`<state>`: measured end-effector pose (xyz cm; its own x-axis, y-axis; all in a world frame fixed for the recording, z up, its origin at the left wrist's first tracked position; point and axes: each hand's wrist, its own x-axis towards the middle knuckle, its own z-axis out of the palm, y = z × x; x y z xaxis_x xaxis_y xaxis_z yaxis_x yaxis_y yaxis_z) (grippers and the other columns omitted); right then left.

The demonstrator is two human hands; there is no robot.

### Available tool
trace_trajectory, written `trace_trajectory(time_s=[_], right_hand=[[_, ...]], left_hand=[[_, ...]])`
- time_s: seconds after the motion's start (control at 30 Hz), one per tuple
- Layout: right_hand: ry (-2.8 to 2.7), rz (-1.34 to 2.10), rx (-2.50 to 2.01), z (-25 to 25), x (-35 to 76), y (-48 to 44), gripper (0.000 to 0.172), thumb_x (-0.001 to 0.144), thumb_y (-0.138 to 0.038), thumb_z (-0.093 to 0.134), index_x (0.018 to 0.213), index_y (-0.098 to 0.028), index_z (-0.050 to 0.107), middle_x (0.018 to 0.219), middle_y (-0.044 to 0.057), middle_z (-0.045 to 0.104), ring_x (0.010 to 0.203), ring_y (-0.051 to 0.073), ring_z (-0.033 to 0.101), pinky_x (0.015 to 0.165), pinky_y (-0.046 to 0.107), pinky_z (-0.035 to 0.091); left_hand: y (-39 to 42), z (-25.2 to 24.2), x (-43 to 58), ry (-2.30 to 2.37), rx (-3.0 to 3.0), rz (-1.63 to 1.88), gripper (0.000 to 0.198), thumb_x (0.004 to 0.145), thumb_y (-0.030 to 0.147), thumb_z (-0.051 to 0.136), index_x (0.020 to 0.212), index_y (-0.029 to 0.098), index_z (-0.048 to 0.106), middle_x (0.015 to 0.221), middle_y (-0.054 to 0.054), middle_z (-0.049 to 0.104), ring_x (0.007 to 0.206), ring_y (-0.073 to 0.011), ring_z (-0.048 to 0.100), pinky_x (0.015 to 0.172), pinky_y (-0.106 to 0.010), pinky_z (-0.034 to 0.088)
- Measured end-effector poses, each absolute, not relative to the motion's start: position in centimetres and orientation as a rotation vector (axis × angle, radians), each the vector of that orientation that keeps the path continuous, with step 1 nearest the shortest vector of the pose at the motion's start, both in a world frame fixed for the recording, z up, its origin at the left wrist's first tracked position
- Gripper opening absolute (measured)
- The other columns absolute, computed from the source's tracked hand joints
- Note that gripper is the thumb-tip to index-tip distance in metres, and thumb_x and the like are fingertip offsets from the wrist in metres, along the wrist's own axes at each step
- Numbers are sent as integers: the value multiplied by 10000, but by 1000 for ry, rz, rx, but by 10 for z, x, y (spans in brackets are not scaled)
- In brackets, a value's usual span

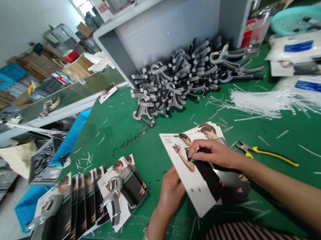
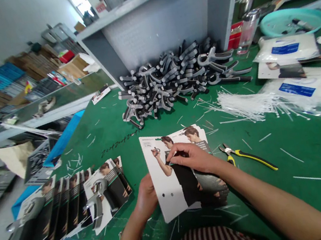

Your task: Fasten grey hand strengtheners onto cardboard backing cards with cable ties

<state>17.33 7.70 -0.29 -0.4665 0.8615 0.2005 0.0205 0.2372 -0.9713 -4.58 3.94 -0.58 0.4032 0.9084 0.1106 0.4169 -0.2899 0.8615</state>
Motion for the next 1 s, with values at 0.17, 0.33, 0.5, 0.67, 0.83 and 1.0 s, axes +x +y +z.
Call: trace_trajectory(time_s=[0.17,0.33,0.5,0.67,0.83,1.0], right_hand=[[-1882,1162,-822,-3,172,75,145,953,-289,559,970,-196,670,948,43,667,899,174,599,854,312,447],[-1855,1110,-841,-3,175,73,121,948,-236,546,972,-183,652,943,48,652,877,170,594,823,298,448],[-1823,1067,-821,-4,176,72,118,946,-182,519,989,-184,629,940,42,654,867,162,599,806,283,451],[-1942,960,-755,-5,173,71,207,947,-103,452,965,-199,635,950,39,669,928,171,593,870,310,435],[-1870,986,-736,-4,177,73,236,927,-75,446,922,-193,651,912,33,667,890,163,601,851,309,450],[-1871,956,-732,-2,176,73,260,918,-60,435,895,-187,660,882,32,671,864,160,596,833,309,453]], left_hand=[[43,-21,-38,1345,1850,729,126,739,101,602,672,153,695,620,-41,646,568,-178,546,588,-285,457],[27,2,-37,1351,1985,720,155,768,90,578,757,163,714,768,-51,696,709,-189,620,692,-279,486],[24,13,-35,1326,2076,761,152,817,115,557,822,162,702,849,-59,709,747,-179,636,691,-249,489],[39,11,-28,1462,2282,316,125,752,59,557,713,143,641,618,-26,632,542,-151,554,566,-238,420],[34,20,-33,1375,2216,486,153,806,92,537,798,150,678,741,-44,683,645,-159,609,638,-229,469],[28,21,-39,1258,2250,611,188,831,109,529,764,156,698,742,-59,696,659,-174,625,659,-250,503]])
